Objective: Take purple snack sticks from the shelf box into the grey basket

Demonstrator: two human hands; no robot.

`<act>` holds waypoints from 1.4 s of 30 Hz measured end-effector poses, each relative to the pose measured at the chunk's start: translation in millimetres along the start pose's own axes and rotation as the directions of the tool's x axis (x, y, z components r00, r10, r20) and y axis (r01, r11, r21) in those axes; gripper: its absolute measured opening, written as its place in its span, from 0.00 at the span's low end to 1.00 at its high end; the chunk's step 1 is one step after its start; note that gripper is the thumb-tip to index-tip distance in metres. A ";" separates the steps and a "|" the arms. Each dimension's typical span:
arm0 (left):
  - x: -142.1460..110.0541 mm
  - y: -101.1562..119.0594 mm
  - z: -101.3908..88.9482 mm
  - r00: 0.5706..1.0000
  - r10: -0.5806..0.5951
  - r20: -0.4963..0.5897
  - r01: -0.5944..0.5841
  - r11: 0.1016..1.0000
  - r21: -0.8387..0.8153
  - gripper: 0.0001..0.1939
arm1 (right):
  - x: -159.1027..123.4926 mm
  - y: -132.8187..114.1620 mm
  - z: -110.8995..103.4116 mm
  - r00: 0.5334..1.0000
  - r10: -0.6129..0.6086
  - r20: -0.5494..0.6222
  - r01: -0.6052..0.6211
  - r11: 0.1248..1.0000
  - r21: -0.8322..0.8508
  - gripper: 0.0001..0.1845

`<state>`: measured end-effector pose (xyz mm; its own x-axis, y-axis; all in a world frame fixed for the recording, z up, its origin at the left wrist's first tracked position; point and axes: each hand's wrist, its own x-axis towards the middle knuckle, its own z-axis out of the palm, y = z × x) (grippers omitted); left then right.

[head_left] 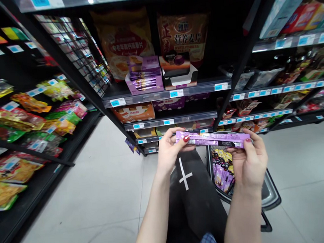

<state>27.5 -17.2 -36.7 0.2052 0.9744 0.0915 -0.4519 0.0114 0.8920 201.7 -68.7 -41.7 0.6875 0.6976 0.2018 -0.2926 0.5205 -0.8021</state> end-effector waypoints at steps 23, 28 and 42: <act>-1.8 1.8 -3.4 0.993 0.119 0.004 -0.119 0.993 0.002 0.14 | -3.8 -2.2 0.3 0.997 -0.069 0.047 0.071 0.996 -0.050 0.08; -6.1 4.4 -3.8 0.982 0.181 0.044 -0.184 0.981 0.062 0.12 | -3.7 -2.6 -1.3 0.990 -0.128 0.053 0.130 0.990 -0.054 0.08; -13.2 15.6 3.8 0.984 0.165 0.064 -0.176 0.950 0.259 0.18 | -4.0 4.6 2.2 1.000 -0.031 0.005 0.031 0.998 -0.045 0.09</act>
<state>21.1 -30.7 -22.4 0.1828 0.9465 0.2659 -0.2408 -0.2191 0.9455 196.2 -68.0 -44.9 0.6928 0.6838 0.2291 -0.2409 0.5189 -0.8202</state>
